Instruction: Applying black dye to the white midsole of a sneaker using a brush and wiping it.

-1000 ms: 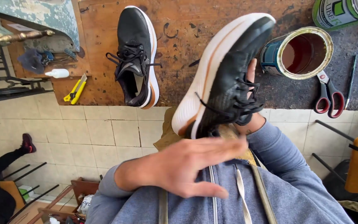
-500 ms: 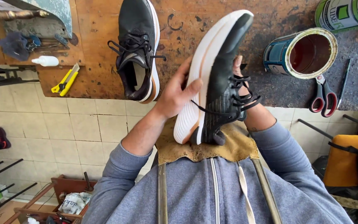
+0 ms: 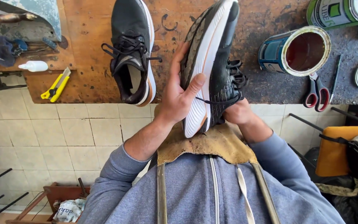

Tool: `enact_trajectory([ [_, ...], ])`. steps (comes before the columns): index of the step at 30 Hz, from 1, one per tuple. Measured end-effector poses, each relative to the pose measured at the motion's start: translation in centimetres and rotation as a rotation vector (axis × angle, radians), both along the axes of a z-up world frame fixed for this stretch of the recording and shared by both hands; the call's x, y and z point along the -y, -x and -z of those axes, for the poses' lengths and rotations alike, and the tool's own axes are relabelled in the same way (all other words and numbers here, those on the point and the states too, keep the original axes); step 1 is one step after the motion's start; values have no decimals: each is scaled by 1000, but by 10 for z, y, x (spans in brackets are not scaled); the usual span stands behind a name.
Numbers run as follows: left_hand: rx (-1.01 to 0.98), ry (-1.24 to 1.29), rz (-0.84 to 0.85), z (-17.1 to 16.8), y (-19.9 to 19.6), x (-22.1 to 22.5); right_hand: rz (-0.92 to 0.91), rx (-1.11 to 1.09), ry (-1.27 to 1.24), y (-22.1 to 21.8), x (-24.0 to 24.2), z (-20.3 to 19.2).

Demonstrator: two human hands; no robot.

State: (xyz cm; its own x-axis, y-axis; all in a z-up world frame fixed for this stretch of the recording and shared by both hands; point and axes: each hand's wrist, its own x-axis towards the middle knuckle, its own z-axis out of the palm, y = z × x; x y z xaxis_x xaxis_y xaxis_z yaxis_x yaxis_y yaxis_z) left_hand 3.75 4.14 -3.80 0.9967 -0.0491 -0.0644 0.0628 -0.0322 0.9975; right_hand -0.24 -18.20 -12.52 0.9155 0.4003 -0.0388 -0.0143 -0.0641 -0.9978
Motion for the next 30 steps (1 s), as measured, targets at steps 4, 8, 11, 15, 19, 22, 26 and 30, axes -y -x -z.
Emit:
enact_trajectory([
  [4,-6,86,19,-3,1,0,-17,-53,15,14,2,1],
  [8,-44,107,-17,-6,5,2,-59,-88,20,13,1,3],
  [11,-49,92,-20,-8,7,0,-84,-117,12,15,-3,6],
  [15,-63,158,4,-8,6,-2,-100,-134,4,12,-4,12],
  [19,-125,256,27,-9,5,-7,-119,-146,-7,6,3,33],
  [22,-45,224,16,-16,4,-8,-135,-157,-16,28,57,103],
  [26,379,-604,-128,-21,18,-20,-157,-166,-31,35,58,119],
  [30,489,-857,173,-31,32,-5,-174,-174,-49,32,57,124],
])
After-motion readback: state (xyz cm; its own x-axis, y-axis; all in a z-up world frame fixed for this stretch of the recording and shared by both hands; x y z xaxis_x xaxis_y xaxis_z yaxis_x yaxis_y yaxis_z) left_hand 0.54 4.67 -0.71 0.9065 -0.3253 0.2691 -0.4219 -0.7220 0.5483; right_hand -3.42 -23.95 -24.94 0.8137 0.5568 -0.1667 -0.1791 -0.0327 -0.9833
